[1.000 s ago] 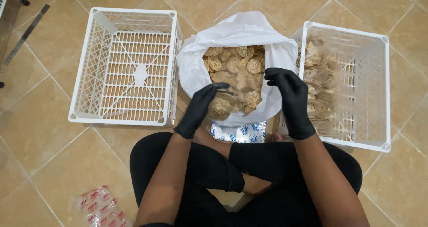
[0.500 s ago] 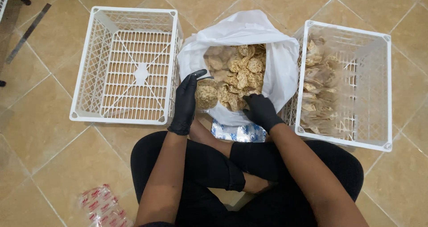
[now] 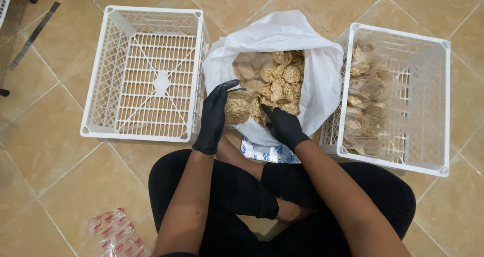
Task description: Sorting and transferring food items from a large bag into plastic crates while sitting on the floor
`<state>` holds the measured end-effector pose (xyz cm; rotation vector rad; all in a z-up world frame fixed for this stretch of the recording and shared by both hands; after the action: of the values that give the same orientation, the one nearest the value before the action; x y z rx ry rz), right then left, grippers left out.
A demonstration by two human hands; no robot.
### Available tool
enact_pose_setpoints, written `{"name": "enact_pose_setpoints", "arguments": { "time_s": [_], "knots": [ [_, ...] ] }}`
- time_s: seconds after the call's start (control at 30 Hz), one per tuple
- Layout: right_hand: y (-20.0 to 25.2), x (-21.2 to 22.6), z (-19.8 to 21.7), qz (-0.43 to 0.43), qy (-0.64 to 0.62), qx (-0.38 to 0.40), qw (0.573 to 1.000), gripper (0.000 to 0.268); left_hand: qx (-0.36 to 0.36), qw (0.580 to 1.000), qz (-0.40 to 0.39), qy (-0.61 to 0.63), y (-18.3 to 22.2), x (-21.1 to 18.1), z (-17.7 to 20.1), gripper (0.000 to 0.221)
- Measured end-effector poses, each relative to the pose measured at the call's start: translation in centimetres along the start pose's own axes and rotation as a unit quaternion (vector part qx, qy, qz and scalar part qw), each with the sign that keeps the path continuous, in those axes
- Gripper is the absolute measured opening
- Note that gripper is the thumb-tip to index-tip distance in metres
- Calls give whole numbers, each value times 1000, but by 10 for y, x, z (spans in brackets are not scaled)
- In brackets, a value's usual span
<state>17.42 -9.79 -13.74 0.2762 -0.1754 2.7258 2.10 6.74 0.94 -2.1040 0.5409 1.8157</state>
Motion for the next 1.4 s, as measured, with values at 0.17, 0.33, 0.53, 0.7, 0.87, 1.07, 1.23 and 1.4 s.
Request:
{"name": "enact_pose_setpoints", "arguments": {
  "time_s": [0.17, 0.33, 0.53, 0.7, 0.87, 1.07, 1.23, 1.4],
  "knots": [
    [-7, 2, -6, 4, 23, 2, 1000, 38, -17, 1000, 7, 6, -5, 14, 3, 34],
    [-36, -8, 5, -18, 47, -56, 997, 31, -13, 1000, 1, -10, -2, -2, 3, 34],
    [-70, 18, 48, -17, 11, 26, 999, 75, -20, 1000, -2, 7, -10, 2, 3, 34],
    [-87, 28, 24, 25, 17, 99, 995, 89, -38, 999, 9, 14, -9, -17, 6, 34],
    [-97, 27, 19, 55, 62, 57, 995, 66, -51, 997, 32, 45, -20, 5, 16, 34],
    [-119, 22, 21, 36, 36, -79, 996, 33, -79, 988, 61, 117, -28, 19, 27, 35],
    [-130, 22, 11, 28, 72, -14, 997, 36, -67, 990, 69, 105, -23, 6, 15, 34],
    [-141, 5, -28, -79, -213, -1, 974, 44, -21, 995, 59, 72, -26, 7, 10, 34]
  ]
}}
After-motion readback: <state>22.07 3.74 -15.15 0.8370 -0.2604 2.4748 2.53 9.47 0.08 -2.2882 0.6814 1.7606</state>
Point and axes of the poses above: each hand's wrist, its own y-axis away from the middle knuckle, its own z-axis out of the back of the hand, x = y × z, the point moved 4 cm from there along -y, towards the middle knuckle, and after that the axes turned 9 degrees about -x, right-handed, at the moved point
